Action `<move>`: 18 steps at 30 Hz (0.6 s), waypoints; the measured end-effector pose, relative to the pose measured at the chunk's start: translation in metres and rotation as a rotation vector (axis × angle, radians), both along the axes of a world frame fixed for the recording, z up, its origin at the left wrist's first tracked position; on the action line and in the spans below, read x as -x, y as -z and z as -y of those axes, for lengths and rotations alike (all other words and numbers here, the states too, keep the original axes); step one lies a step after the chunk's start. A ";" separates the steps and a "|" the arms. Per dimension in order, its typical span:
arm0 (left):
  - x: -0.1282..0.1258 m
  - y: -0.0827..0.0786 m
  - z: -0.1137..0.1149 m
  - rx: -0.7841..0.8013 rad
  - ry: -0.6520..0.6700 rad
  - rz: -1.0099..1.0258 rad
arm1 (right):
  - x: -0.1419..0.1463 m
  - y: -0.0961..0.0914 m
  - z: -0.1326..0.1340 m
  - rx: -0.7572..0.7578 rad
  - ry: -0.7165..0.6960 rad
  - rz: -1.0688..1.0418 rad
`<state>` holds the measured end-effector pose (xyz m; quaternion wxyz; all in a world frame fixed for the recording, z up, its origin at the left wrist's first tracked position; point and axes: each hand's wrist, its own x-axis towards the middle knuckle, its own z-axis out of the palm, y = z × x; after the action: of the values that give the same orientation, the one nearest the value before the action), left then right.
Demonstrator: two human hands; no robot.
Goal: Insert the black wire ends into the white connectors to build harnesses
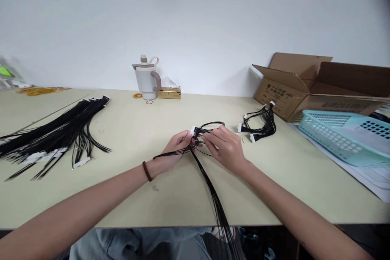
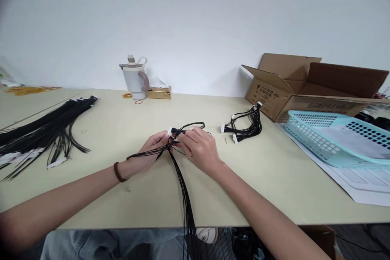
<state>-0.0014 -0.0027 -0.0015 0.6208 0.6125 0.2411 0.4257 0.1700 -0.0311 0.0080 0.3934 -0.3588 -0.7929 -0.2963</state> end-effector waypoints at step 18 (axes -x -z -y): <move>0.007 -0.009 -0.002 0.470 0.214 0.118 | -0.052 -0.011 -0.021 -0.336 0.238 0.049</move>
<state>-0.0084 -0.0011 0.0075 0.8007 0.4474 0.2305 0.3249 0.2220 -0.0100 0.0194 0.3905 -0.3720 -0.6935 -0.4776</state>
